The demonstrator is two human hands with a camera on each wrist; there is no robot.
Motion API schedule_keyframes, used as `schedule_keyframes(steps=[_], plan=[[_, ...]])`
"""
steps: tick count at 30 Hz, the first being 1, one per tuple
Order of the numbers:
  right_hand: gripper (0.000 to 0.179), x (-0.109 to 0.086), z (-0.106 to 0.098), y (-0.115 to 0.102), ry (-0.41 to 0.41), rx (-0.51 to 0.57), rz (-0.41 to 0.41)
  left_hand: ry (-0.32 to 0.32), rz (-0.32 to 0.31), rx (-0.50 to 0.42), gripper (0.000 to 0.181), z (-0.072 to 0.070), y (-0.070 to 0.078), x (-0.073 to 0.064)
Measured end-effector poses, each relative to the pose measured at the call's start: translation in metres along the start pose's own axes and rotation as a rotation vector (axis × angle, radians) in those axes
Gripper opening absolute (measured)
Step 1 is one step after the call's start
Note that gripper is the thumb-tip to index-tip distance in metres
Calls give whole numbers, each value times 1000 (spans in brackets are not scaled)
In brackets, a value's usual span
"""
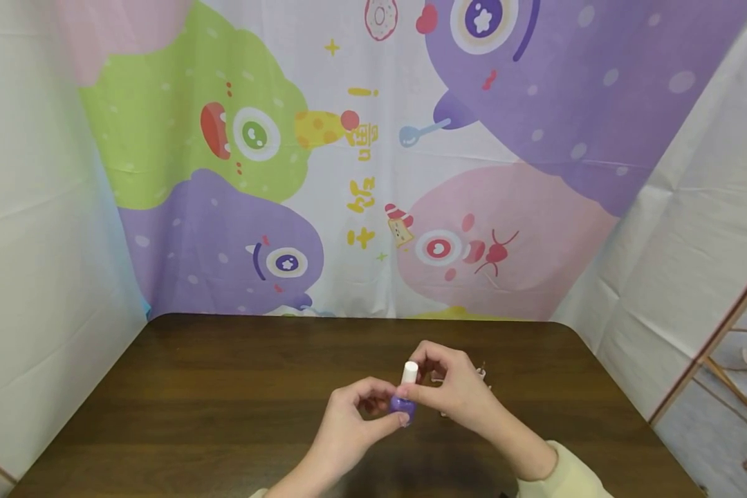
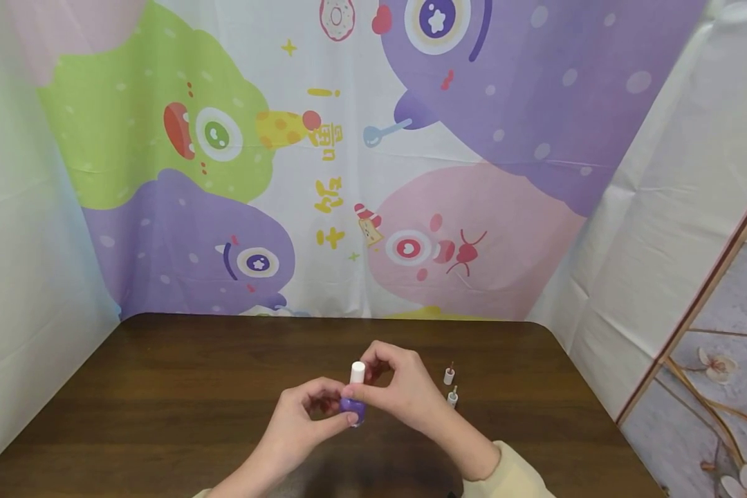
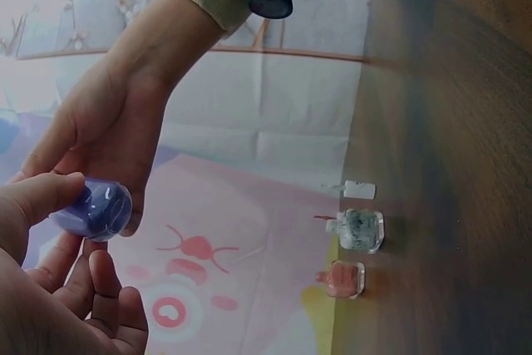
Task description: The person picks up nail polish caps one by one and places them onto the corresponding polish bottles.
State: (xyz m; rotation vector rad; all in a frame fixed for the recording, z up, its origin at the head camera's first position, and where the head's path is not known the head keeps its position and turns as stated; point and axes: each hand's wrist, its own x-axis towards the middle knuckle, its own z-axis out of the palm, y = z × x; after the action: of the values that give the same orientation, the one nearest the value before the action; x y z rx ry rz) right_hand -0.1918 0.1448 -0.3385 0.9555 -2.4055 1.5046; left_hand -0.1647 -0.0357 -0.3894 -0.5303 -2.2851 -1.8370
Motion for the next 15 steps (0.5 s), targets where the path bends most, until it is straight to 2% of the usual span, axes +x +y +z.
schedule_keyframes(steps=[3,6,11,15], plan=[[23,0,0,-2,1,0,3,-2,-3,-4,21,1,0,0],[23,0,1,5,4,3,-15,-7,-11,-17,22,1,0,1],[22,0,0,15,-12,37,-81,-9,-24,-28,22,0,0,1],[26,0,-3,14,-43,68,-151,-7,-22,-28,23,-1,-1,0]])
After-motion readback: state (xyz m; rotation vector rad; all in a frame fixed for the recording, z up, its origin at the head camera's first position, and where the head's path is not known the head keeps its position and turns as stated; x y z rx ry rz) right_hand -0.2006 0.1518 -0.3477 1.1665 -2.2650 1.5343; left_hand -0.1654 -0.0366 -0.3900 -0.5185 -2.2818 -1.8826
